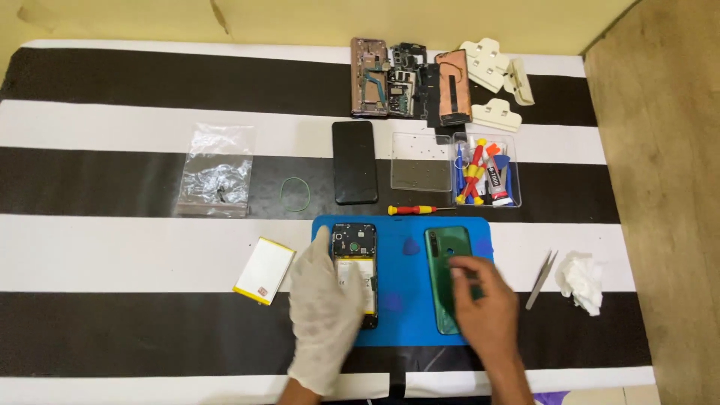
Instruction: Disassembling a mobile phone by unscrewing internal components and prying off the internal frame.
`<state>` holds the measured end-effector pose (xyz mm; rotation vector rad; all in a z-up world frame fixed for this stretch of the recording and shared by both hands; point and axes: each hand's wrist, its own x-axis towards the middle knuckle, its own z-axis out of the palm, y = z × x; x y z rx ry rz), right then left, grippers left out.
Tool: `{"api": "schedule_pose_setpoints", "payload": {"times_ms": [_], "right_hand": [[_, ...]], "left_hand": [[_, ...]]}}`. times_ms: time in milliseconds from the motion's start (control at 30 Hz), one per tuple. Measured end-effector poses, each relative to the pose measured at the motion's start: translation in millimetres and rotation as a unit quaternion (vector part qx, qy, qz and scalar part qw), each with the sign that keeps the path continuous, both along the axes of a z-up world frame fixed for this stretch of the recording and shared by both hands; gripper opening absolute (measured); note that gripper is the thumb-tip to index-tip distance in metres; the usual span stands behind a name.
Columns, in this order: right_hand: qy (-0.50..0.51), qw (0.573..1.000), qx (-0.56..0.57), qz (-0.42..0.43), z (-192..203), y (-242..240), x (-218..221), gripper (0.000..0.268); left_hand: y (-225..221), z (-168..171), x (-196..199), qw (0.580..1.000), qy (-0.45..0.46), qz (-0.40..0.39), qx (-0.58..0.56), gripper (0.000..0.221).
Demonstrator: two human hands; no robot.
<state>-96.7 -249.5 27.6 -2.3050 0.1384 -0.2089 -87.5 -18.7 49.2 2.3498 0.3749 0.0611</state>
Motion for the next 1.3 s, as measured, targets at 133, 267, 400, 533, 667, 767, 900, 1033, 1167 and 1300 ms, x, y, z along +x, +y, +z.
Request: {"api": "schedule_pose_setpoints", "payload": {"times_ms": [133, 267, 400, 533, 667, 767, 900, 1033, 1167, 1300], "right_hand": [[-0.005, 0.996, -0.041, -0.081, -12.5, -41.2, -7.3, 0.016], [0.016, 0.992, -0.048, -0.113, -26.2, -59.6, -18.5, 0.016], [0.041, 0.994, -0.052, -0.092, -40.2, -58.5, -23.5, 0.019], [-0.045, 0.995, -0.057, -0.072, -69.7, -62.3, -24.2, 0.018], [-0.067, 0.993, -0.087, -0.047, -68.5, -57.7, -25.3, 0.017], [-0.068, 0.994, -0.074, -0.049, -64.8, -57.1, -22.1, 0.016], [-0.038, 0.995, -0.073, -0.064, -64.0, -56.2, -21.9, 0.015], [-0.064, 0.993, -0.077, -0.055, -66.6, -55.8, -21.6, 0.014], [-0.047, 0.994, -0.064, -0.072, -64.0, -53.2, -21.4, 0.013], [-0.041, 0.995, -0.055, -0.076, -61.7, -51.7, -21.0, 0.013]], "left_hand": [[-33.5, -52.5, -11.3, 0.989, 0.076, -0.013, 0.122, 0.114], [-36.6, -69.9, -15.0, 0.980, 0.029, -0.017, 0.196, 0.109], [-30.0, -83.7, -6.5, 0.974, 0.038, -0.004, 0.222, 0.126], [-33.9, -71.4, -3.7, 0.982, 0.071, 0.013, 0.174, 0.136], [-43.9, -73.7, -10.8, 0.978, 0.081, 0.003, 0.194, 0.142], [-45.7, -77.4, -9.4, 0.976, 0.071, -0.010, 0.204, 0.141], [-43.9, -81.9, -10.3, 0.972, 0.070, -0.016, 0.223, 0.143], [-28.2, -63.9, -1.8, 0.982, 0.007, -0.061, 0.178, 0.142], [-7.1, -34.4, 21.0, 0.953, 0.011, -0.251, 0.170, 0.144], [12.1, -39.0, 35.3, 0.860, -0.048, -0.476, 0.176, 0.136]]}}
